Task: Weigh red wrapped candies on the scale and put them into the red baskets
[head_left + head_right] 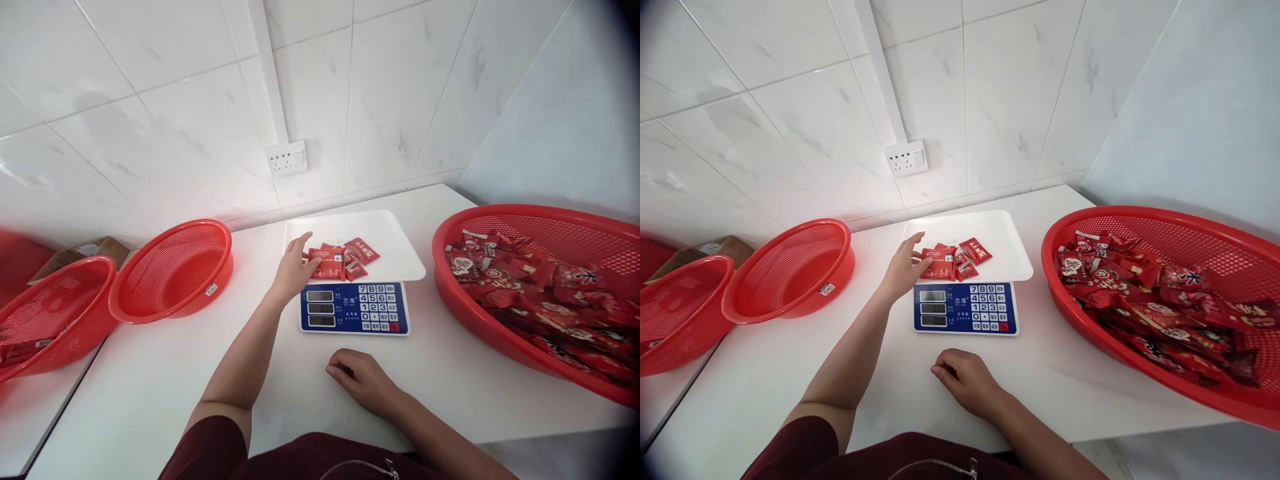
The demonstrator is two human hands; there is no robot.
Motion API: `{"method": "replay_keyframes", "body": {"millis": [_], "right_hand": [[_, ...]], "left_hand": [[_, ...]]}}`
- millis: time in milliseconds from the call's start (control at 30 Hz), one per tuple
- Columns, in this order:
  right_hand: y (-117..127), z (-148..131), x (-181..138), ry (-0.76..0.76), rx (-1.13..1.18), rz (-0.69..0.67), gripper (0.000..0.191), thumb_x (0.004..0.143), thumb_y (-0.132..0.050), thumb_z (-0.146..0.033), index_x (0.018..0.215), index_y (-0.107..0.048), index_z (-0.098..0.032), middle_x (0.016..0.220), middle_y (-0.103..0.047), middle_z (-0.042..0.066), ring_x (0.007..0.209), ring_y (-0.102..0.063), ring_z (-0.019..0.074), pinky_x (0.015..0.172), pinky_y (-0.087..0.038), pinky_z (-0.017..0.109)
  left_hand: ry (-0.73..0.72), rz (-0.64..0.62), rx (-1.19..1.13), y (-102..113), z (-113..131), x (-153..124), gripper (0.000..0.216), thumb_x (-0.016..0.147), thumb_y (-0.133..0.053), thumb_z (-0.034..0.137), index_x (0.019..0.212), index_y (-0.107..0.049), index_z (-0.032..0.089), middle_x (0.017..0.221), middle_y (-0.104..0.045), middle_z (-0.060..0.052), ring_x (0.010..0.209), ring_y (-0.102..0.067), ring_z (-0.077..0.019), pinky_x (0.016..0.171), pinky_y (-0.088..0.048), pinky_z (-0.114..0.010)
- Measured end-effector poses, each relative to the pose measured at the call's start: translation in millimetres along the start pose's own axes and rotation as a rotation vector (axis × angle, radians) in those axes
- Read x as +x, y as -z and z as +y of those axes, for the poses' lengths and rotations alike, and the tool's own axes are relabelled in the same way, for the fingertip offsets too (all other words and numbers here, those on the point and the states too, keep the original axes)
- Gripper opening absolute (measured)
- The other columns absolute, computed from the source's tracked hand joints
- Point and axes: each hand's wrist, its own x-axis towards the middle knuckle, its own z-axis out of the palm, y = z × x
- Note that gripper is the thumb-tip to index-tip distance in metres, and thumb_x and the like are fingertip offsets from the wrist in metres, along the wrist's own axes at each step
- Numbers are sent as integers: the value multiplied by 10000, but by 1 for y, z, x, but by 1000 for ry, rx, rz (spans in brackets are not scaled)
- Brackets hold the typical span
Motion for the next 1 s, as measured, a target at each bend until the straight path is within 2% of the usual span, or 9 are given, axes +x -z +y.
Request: {"method": "replay_keyframes", "body": {"millis": [133, 300, 400, 500, 600, 733, 867, 1000], "right_hand": [[2, 1, -2, 0, 4, 5, 224, 900, -432, -309, 786, -595, -206, 823, -670, 37, 756, -605, 166, 688, -455, 279], [2, 2, -4, 21, -19, -20, 210, 901, -433, -294, 824, -610, -210, 858, -677, 39, 786, -610, 174, 704, -459, 287], [1, 3, -4, 21, -31, -39, 202, 898, -435, -282, 842, -616, -208, 875, -679, 42, 798, -610, 178, 712, -460, 293], [1, 2, -4, 22, -37, -46, 201, 895, -438, -279, 853, -621, -207, 884, -681, 44, 804, -612, 181, 718, -462, 297], [1, 1, -4, 22, -41, -44, 200, 891, -440, -274, 858, -626, -209, 893, -682, 45, 812, -615, 183, 721, -465, 295], [1, 1, -4, 15, -46, -41, 197, 884, -444, -267, 862, -631, -210, 897, -686, 45, 816, -619, 186, 725, -467, 297], [1, 1, -4, 15, -52, -37, 200, 883, -444, -266, 872, -637, -212, 902, -686, 44, 826, -622, 190, 727, -467, 296], [0, 1, -4, 14, -42, -40, 205, 889, -440, -268, 881, -636, -208, 910, -687, 49, 828, -620, 191, 729, -467, 301]], "left_hand": [[67, 41, -79, 4, -6, 4, 507, 801, -553, 198, 1298, -460, 245, 1229, -535, -80, 779, -603, -104, 706, -531, -264], [101, 106, -32, 15, -19, 2, 409, 830, -510, 220, 1239, -501, 205, 1173, -566, -90, 818, -626, -124, 680, -542, -261], [53, 132, 64, 16, -17, 1, 347, 840, -509, 228, 1181, -550, 181, 1176, -573, -109, 969, -606, -178, 809, -530, -333], [-54, 129, 171, 6, -3, 2, 289, 847, -520, 232, 1118, -602, 172, 1192, -571, -117, 1152, -513, -223, 998, -420, -417], [-171, 73, 245, -9, 17, 3, 211, 831, -560, 240, 1012, -660, 196, 1248, -548, -105, 1284, -393, -249, 1084, -319, -441], [-323, -102, 494, -28, 40, 9, 169, 840, -553, 263, 911, -689, 194, 1386, -456, -99, 1402, -203, -304, 1127, -216, -513], [-300, -248, 670, -38, 50, 21, 203, 837, -566, 298, 921, -697, 167, 1433, -409, -124, 1416, -161, -331, 1135, -157, -555], [-302, -276, 652, -40, 52, 29, 167, 800, -620, 294, 869, -700, 165, 1403, -456, -120, 1407, -201, -325, 1140, -165, -539]]}}
